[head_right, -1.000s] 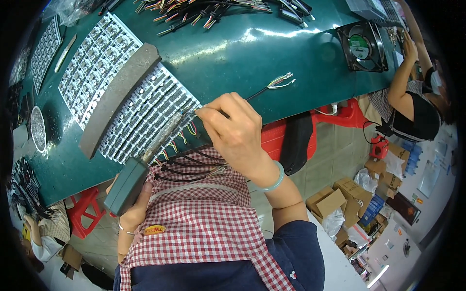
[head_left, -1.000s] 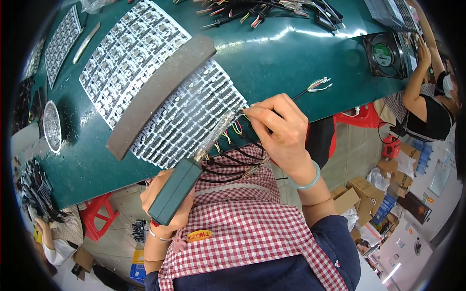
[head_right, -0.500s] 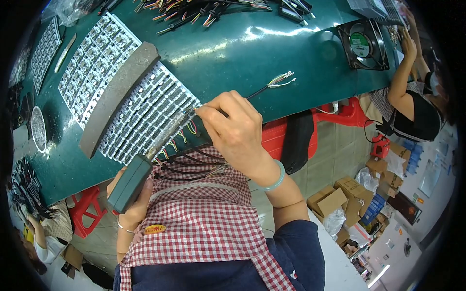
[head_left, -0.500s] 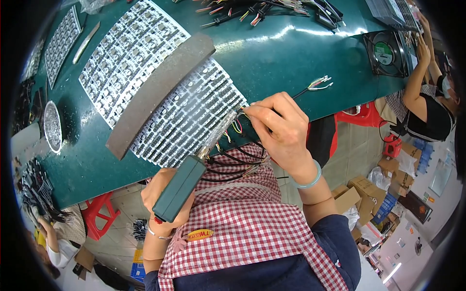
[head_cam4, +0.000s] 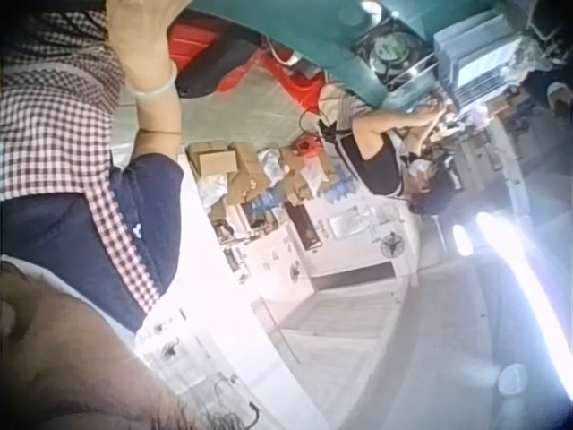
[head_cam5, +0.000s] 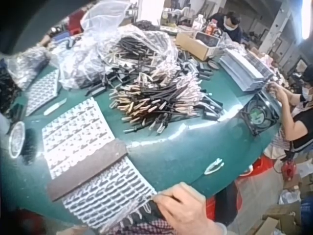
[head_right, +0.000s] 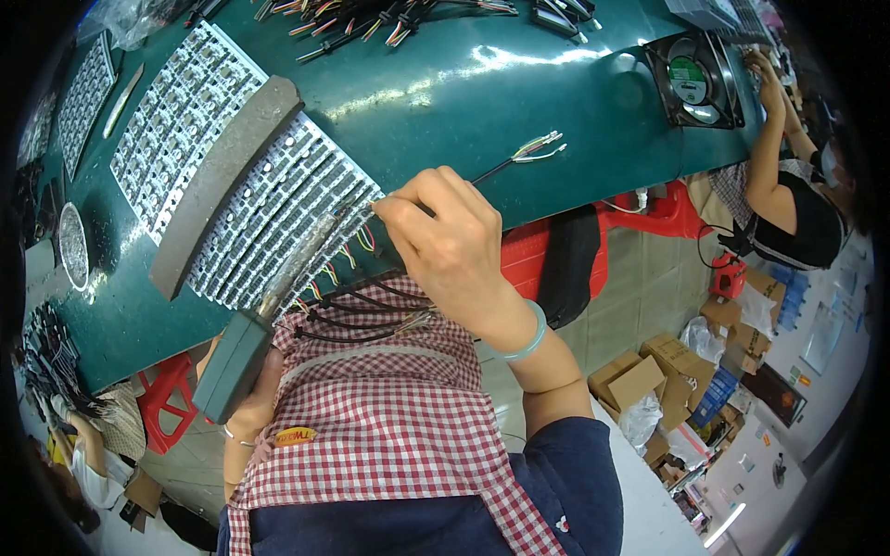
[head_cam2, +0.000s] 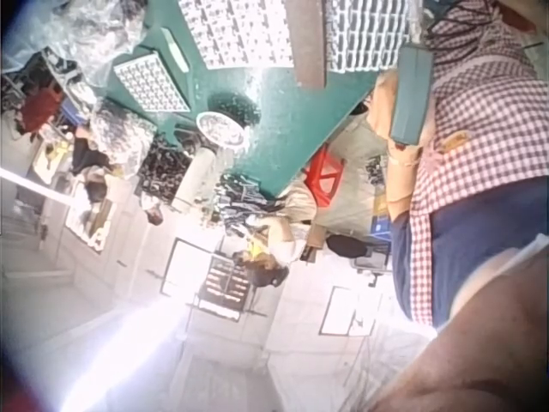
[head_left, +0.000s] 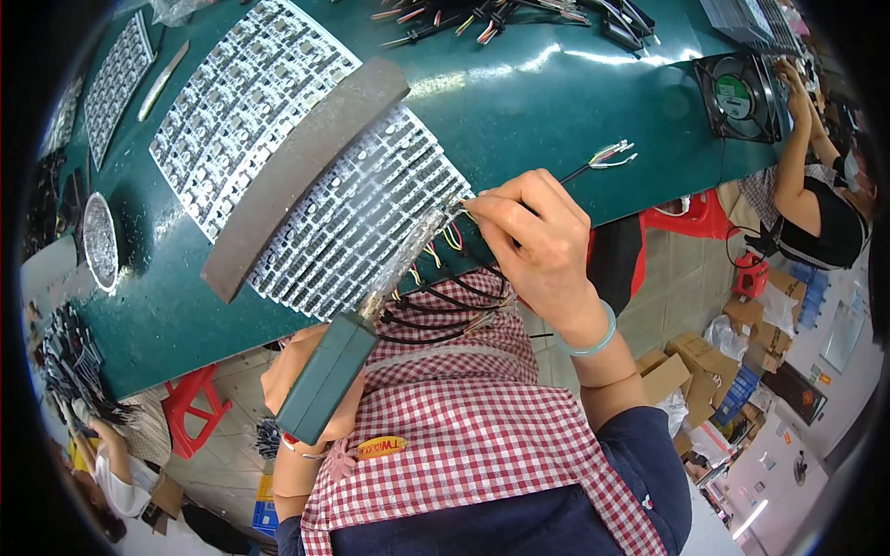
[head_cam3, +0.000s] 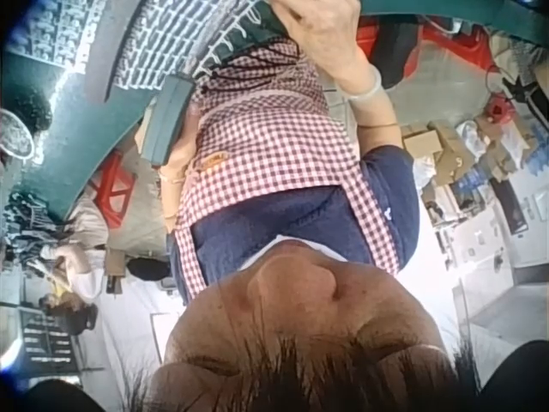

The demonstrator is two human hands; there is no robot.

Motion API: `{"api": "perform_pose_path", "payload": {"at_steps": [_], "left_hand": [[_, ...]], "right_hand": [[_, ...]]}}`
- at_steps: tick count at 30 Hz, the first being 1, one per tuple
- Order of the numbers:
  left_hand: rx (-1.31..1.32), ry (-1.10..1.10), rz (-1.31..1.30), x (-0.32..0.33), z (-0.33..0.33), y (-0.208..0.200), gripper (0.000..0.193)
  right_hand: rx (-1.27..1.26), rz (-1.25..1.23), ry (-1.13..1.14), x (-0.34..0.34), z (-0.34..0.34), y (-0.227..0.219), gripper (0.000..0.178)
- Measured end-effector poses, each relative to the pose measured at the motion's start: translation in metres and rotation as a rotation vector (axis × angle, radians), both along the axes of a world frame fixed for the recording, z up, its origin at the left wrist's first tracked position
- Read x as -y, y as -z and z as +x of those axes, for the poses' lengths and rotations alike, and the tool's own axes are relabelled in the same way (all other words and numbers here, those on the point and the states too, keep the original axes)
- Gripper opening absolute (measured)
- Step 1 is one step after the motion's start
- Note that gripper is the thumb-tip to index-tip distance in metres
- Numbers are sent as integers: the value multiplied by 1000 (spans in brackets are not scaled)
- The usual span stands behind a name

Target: The person solders wires onto circuit boards using a soldering iron, connecting wire harnesses to the board contacts by hand.

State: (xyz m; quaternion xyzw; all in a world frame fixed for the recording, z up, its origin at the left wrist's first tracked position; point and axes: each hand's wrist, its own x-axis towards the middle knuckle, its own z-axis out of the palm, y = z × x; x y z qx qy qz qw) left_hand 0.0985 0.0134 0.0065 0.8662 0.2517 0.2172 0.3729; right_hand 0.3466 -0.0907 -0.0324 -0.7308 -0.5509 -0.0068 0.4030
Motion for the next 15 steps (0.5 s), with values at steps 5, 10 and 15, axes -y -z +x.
{"api": "perform_pose_path", "payload": {"at_steps": [5, 10, 15], "left_hand": [[-1, -34, -2, 3, 0, 2, 20], [6, -6, -26, 1, 3, 4, 20], [-40, 39, -14, -1, 6, 4, 20]], "right_hand": [[-6, -11, 16, 0, -2, 1, 18], [-13, -3, 24, 0, -3, 1, 18], [-16, 11, 31, 0, -3, 2, 18]]}}
